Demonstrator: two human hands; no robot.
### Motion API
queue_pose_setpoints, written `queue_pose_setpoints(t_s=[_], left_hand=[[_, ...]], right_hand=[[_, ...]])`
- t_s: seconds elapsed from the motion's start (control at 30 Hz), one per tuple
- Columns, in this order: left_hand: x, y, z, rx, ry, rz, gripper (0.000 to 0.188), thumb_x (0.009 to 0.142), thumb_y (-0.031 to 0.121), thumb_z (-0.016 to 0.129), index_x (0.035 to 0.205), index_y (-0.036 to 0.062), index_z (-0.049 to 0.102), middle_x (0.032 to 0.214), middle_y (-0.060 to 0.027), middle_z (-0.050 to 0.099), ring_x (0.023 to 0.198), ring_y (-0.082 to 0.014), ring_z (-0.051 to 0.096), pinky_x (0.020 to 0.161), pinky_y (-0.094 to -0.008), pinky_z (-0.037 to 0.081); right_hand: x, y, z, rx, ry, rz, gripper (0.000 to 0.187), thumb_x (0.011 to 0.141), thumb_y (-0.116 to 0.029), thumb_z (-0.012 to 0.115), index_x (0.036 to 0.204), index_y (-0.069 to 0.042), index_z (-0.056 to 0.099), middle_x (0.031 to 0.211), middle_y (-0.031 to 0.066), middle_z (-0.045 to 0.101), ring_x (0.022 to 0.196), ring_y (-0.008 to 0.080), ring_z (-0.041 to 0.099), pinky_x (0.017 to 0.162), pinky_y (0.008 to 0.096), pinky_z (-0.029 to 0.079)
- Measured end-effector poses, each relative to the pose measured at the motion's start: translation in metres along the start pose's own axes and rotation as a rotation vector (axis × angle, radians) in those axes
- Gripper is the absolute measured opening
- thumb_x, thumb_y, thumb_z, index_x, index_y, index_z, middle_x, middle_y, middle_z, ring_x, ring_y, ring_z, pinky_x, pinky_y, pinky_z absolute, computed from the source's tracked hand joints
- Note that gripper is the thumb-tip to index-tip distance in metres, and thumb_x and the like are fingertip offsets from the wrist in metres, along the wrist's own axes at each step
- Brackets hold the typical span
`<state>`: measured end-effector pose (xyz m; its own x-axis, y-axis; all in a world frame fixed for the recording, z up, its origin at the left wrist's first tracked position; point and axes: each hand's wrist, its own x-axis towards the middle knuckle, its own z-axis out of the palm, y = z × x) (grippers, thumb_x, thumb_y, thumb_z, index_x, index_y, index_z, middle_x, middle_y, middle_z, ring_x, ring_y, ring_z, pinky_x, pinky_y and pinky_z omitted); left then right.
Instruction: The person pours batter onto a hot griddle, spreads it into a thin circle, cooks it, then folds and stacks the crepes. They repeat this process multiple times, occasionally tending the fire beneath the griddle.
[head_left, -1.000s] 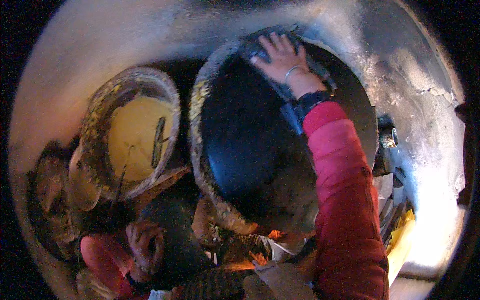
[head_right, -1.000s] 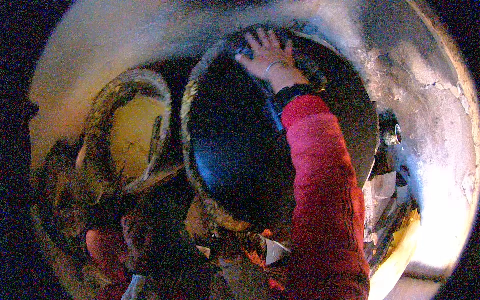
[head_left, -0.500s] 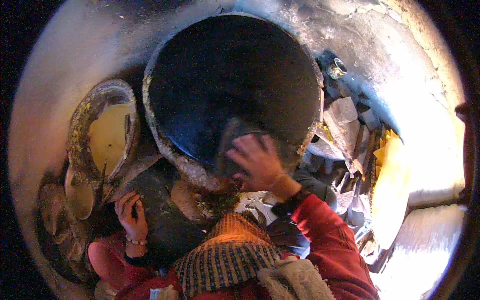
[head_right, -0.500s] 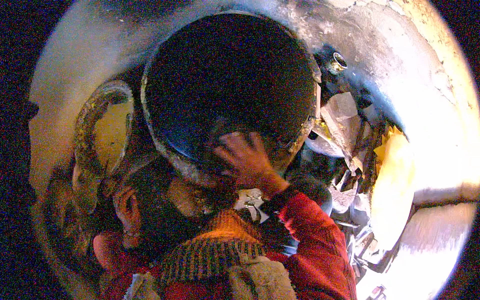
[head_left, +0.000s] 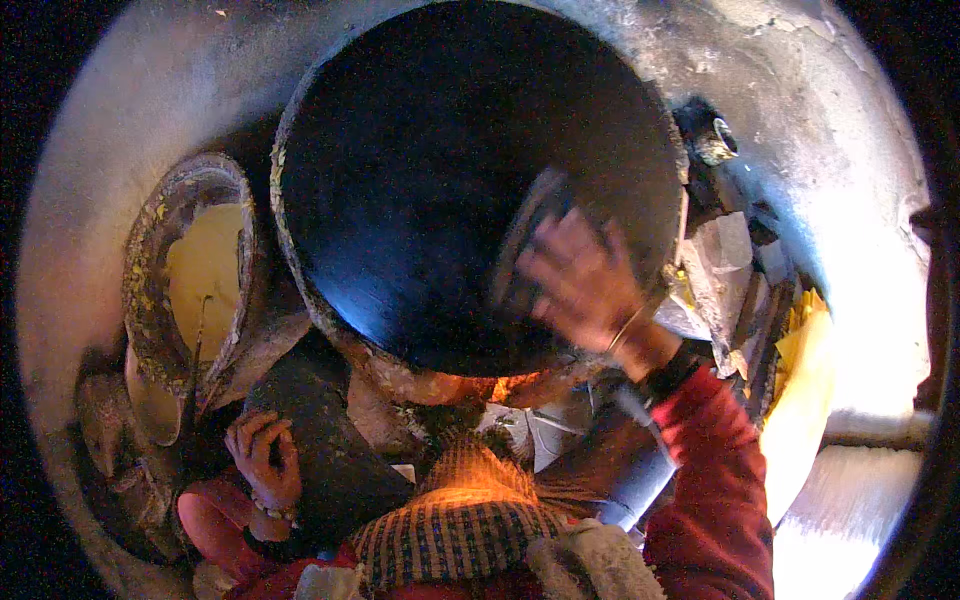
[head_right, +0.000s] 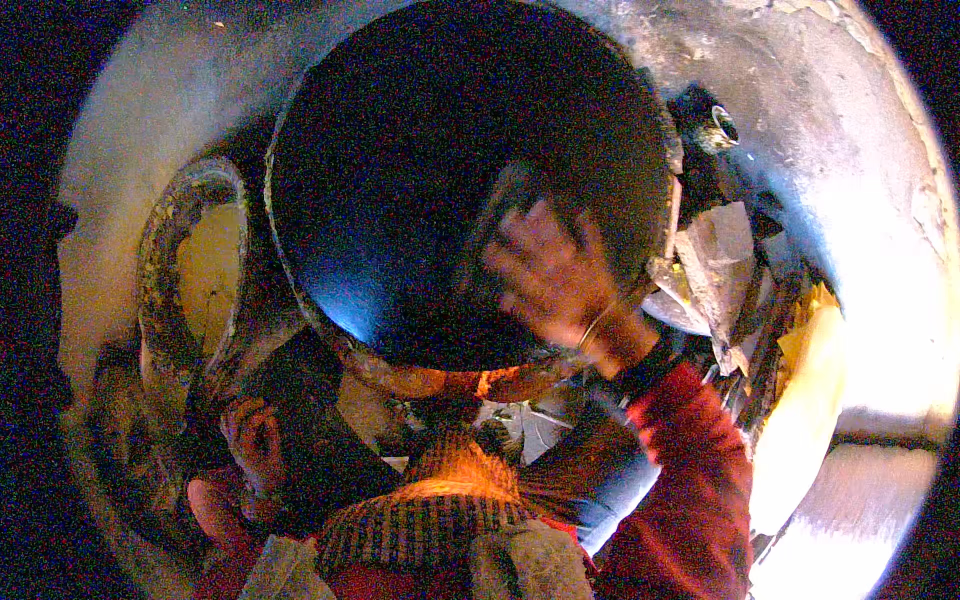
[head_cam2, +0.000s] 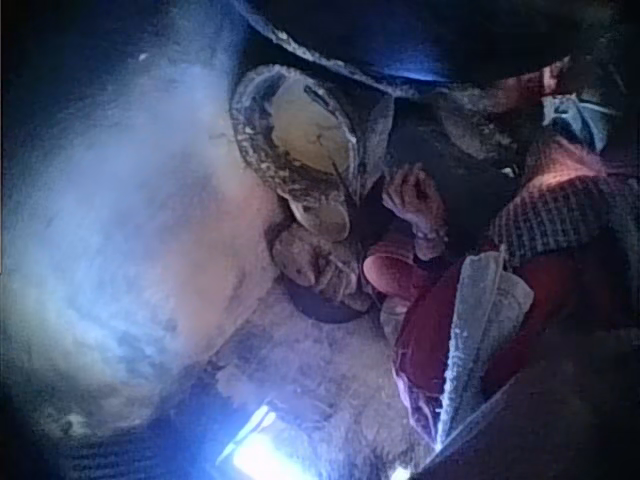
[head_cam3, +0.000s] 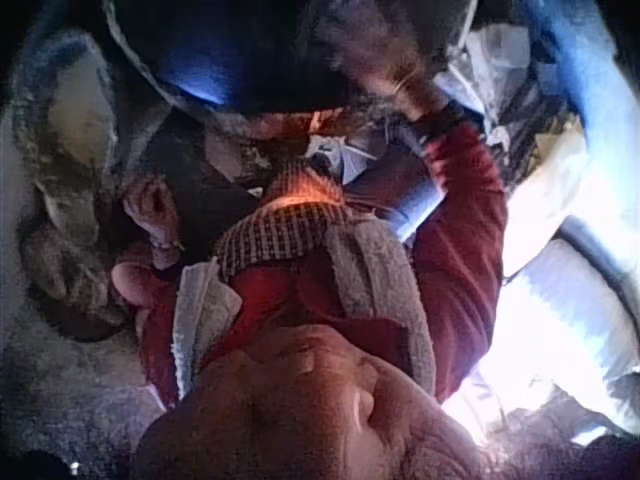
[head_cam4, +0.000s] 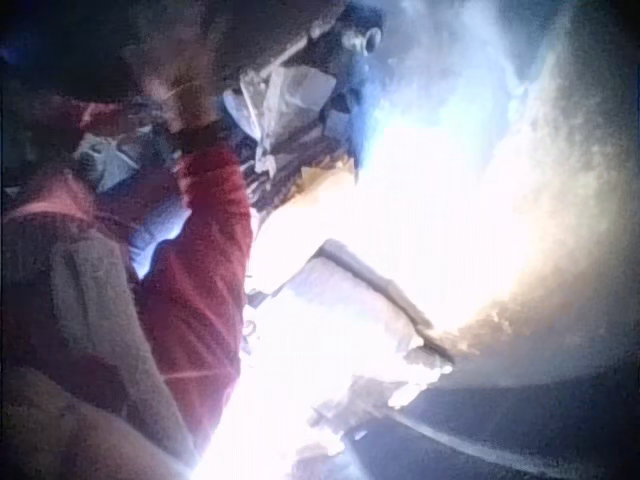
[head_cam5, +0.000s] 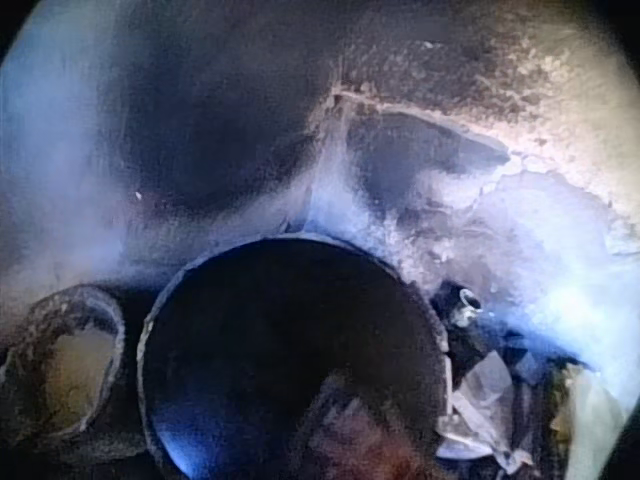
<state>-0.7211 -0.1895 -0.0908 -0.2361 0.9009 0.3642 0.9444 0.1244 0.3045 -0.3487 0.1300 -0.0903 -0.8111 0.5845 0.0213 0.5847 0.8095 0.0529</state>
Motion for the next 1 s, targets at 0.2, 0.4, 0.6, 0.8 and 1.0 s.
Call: queue_pose_setpoints(t_s=[0.2, 0.4, 0.6, 0.8, 1.0], left_hand=[[0.013, -0.011, -0.009, -0.083, -0.03, -0.066, 0.011, 0.08, 0.007, 0.062, 0.09, 0.0084, 0.067, 0.103, -0.0079, 0.061, 0.101, -0.0315, 0.054, 0.09, -0.0462, 0.041], [0.014, -0.002, -0.015, -0.116, 0.004, -0.082, 0.014, 0.078, 0.005, 0.063, 0.091, 0.009, 0.068, 0.103, -0.008, 0.062, 0.099, -0.0311, 0.054, 0.089, -0.0445, 0.042], [-0.01, -0.01, -0.016, -0.081, 0.045, -0.069, 0.011, 0.082, 0.006, 0.062, 0.091, 0.0087, 0.068, 0.103, -0.008, 0.062, 0.101, -0.0309, 0.054, 0.09, -0.0451, 0.041], [-0.019, -0.025, -0.006, -0.075, 0.079, -0.091, 0.01, 0.084, 0.008, 0.06, 0.091, 0.0076, 0.068, 0.104, -0.0083, 0.061, 0.103, -0.0317, 0.053, 0.093, -0.0454, 0.04], [-0.012, -0.019, 0.001, -0.023, 0.061, -0.037, 0.01, 0.085, 0.009, 0.061, 0.092, 0.0073, 0.067, 0.104, -0.0083, 0.061, 0.102, -0.0316, 0.053, 0.092, -0.0461, 0.04]], right_hand=[[0.166, 0.147, -0.019, -0.015, 0.188, 0.658, 0.067, 0.094, -0.06, 0.038, 0.151, -0.027, 0.024, 0.159, 0.0049, 0.018, 0.147, 0.0305, 0.014, 0.109, 0.0674, 0.015], [0.189, -0.007, -0.021, -0.013, 0.387, -0.095, 0.057, 0.086, -0.049, 0.057, 0.137, -0.025, 0.048, 0.152, 0.0065, 0.035, 0.144, 0.0312, 0.023, 0.109, 0.0667, 0.017], [0.025, -0.12, -0.006, 0.063, -0.013, -0.579, 0.084, 0.069, -0.065, 0.066, 0.142, -0.03, 0.044, 0.156, 0.005, 0.027, 0.145, 0.0307, 0.02, 0.106, 0.072, 0.012], [-0.08, -0.056, -0.01, 0.123, 0.073, 0.006, 0.086, 0.063, -0.037, 0.08, 0.141, -0.027, 0.046, 0.154, 0.01, 0.03, 0.141, 0.034, 0.028, 0.108, 0.0659, 0.018], [-0.121, 0.098, -0.003, 0.461, 0.278, 0.724, 0.057, 0.073, -0.009, 0.069, 0.129, -0.01, 0.057, 0.113, 0.0154, 0.066, 0.103, 0.0209, 0.063, 0.086, 0.0316, 0.051]])
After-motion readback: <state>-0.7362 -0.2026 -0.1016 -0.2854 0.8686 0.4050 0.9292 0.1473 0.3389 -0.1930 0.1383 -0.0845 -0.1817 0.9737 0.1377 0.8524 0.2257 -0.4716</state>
